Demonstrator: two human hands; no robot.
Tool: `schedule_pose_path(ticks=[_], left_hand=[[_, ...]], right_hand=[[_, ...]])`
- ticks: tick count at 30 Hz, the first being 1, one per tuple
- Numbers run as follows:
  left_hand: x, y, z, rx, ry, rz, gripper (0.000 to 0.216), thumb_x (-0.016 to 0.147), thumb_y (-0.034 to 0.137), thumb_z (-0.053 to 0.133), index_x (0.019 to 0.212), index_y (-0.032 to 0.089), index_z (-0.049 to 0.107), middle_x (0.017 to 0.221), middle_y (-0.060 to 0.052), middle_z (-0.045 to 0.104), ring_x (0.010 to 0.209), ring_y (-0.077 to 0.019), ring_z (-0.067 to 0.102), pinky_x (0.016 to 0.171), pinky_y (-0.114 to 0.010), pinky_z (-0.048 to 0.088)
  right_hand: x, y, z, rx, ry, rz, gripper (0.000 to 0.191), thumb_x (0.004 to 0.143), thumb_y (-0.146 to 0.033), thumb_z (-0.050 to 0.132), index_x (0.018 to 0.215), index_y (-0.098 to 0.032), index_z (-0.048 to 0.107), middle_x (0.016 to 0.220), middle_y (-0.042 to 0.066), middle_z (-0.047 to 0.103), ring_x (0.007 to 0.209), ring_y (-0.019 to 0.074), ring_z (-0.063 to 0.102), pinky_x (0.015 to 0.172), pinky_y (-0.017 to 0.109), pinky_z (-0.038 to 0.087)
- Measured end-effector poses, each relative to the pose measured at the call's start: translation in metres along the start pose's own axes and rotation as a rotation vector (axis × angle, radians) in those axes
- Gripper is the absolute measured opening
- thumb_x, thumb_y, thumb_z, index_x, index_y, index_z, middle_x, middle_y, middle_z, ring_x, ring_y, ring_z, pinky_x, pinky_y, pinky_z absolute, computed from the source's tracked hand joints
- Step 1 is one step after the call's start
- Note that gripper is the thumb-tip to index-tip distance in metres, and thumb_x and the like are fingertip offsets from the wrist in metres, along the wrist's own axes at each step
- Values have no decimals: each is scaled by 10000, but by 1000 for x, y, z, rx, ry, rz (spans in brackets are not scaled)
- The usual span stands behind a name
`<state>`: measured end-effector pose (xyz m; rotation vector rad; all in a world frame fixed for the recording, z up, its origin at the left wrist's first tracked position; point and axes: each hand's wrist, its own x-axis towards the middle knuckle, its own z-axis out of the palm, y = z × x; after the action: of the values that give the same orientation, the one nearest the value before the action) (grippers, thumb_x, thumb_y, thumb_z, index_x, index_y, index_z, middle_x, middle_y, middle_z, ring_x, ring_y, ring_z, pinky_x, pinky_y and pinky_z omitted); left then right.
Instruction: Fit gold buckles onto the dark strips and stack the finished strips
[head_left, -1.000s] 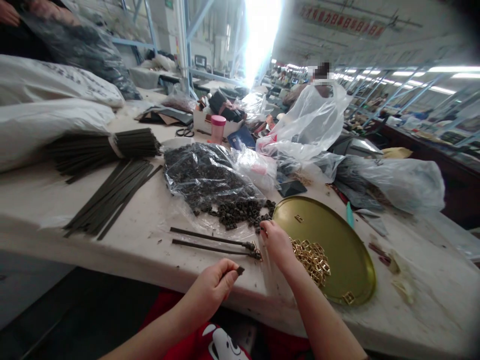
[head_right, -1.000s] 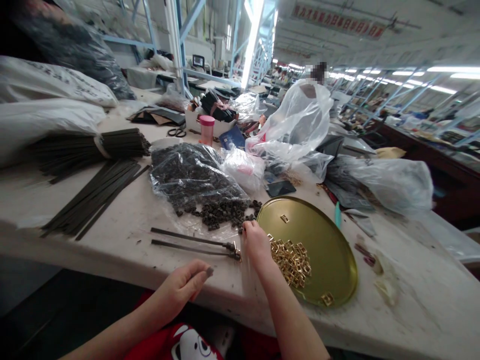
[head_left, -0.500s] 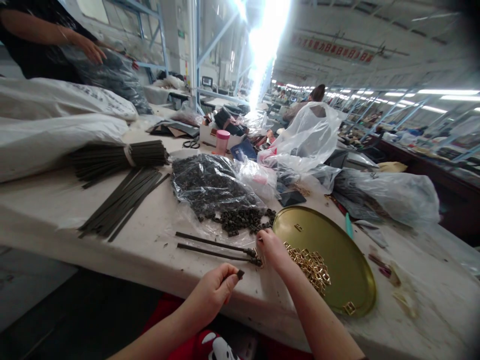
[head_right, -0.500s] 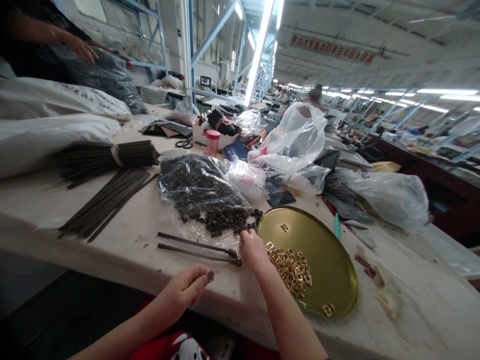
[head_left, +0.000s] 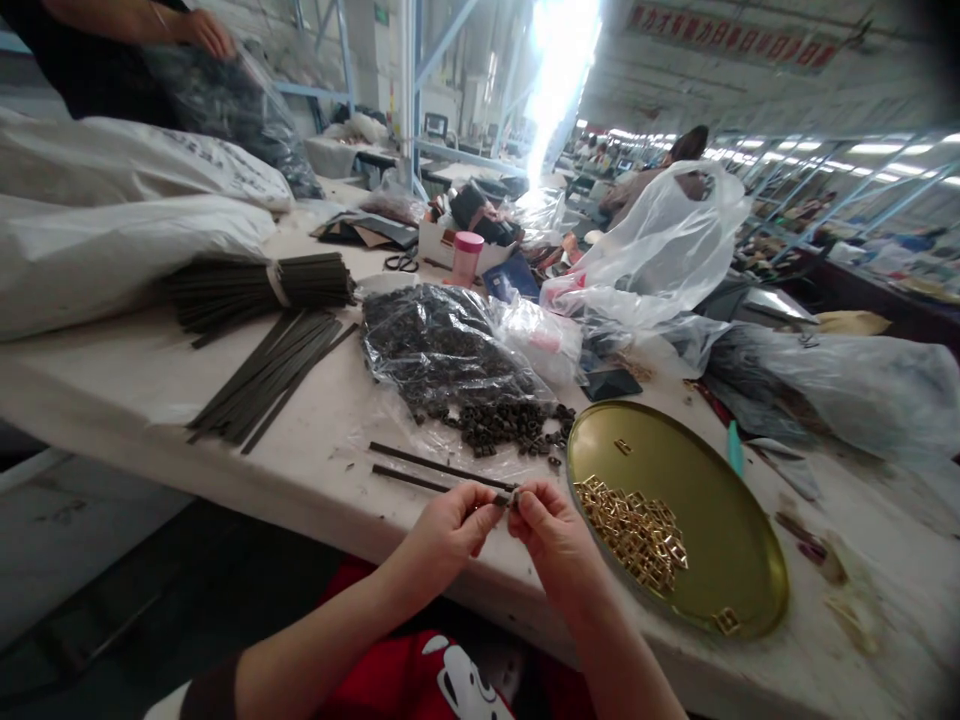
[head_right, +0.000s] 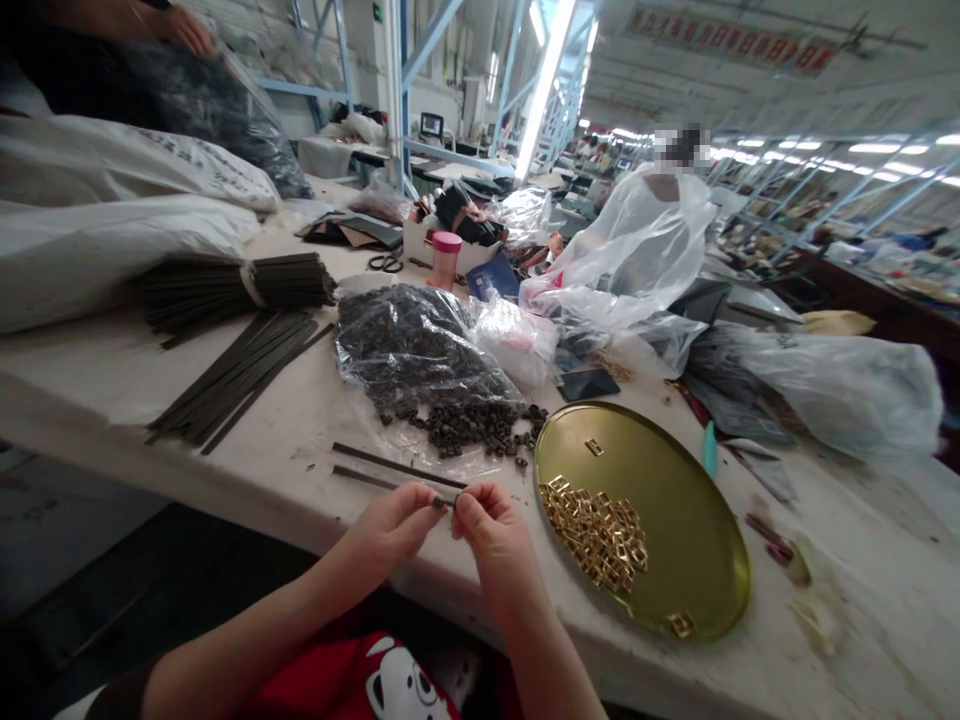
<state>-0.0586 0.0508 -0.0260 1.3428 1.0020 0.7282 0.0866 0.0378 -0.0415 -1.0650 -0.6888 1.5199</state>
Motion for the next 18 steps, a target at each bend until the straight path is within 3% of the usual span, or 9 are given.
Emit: schedule_pose_path(ticks=[5,9,15,18], left_hand=[[5,-9,2,12,40,-28,257,800,394,502,794,140,536,608,42,468,534,-83,391,501,-198,334],[6,-15,-2,106,70,-2,195,808,333,489,836,151,555,690,22,548,623,-110,473,579,-211,381],[4,-14,-6,148,5,30,177,825,289,462,820,150,572,740,8,588,707,-129,523,662,-227,393],[4,-15,-7,173,-18,19,188,825,292,462,846,151,584,760,1,599,742,-142,532,666,-232,395]], right_hand=[[-2,17,14,238,70,77,262,612,-321,749,655,-182,530,649,-30,536,580,86,453,545,204,383],[-5,23,14,216,112,113,247,618,-313,746,662,-180,543,633,-41,542,556,70,458,555,193,394],[-9,31,3,49,95,93,222,676,-325,710,685,-164,558,599,-42,551,565,64,484,584,182,407],[-9,32,3,151,80,145,230,653,-310,731,672,-159,559,579,-49,536,525,46,466,532,153,397]])
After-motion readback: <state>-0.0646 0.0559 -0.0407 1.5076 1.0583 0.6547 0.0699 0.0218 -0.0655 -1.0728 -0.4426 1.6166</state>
